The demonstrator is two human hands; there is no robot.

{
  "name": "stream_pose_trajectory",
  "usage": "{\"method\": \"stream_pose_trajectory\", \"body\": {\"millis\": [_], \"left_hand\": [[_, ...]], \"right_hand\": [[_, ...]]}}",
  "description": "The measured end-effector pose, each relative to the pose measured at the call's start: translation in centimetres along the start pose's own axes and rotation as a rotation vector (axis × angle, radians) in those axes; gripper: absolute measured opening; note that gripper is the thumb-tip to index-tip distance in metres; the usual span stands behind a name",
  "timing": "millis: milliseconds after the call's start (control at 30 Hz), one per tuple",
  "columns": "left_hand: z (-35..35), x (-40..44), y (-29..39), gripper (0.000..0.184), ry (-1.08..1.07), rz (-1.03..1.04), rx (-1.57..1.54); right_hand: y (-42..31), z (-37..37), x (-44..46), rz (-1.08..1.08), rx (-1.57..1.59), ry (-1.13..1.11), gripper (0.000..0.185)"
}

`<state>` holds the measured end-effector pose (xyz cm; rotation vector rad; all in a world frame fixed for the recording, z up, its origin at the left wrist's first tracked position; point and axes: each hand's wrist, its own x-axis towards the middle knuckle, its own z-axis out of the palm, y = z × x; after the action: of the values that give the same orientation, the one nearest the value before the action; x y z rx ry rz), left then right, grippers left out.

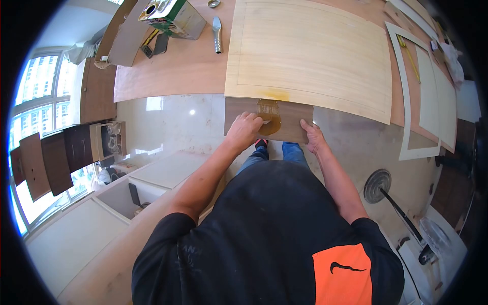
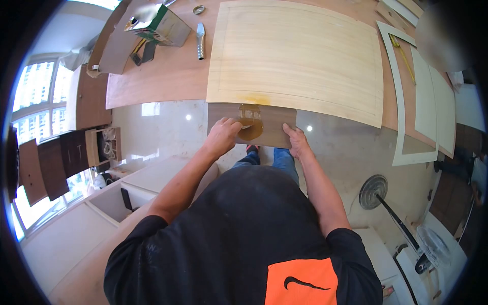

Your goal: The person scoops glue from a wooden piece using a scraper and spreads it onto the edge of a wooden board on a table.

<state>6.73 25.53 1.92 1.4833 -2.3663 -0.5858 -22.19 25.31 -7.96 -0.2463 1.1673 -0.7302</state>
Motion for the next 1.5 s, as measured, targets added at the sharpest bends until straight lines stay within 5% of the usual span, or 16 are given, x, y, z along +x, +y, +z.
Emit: {"method": "stream_pose_trajectory", "body": {"millis": [133, 433, 733, 1500], "left_hand": [[-0.1, 1.4, -0.7, 0.007, -0.003, 0.022, 0.026], [-0.2, 0.2, -0.7, 0.027, 0.008, 0.056, 0.079], [-2.3, 0.7, -1.4, 0.035, 0.324, 0.098, 0.160], [0.7, 1.4, -3.0, 0.046, 0.174, 0.065, 0.217]], "right_hand": [[0.2, 0.2, 0.1, 0.009, 0.023, 0.051, 0.058], [0.1, -1.1, 0.6, 0.009, 0.063, -0.050, 0.060], [0.2, 0.7, 0.8, -0.002, 0.076, -0.048, 0.059], [0.2, 1.2, 1.6, 0.028, 0.076, -0.031, 0.056]]}}
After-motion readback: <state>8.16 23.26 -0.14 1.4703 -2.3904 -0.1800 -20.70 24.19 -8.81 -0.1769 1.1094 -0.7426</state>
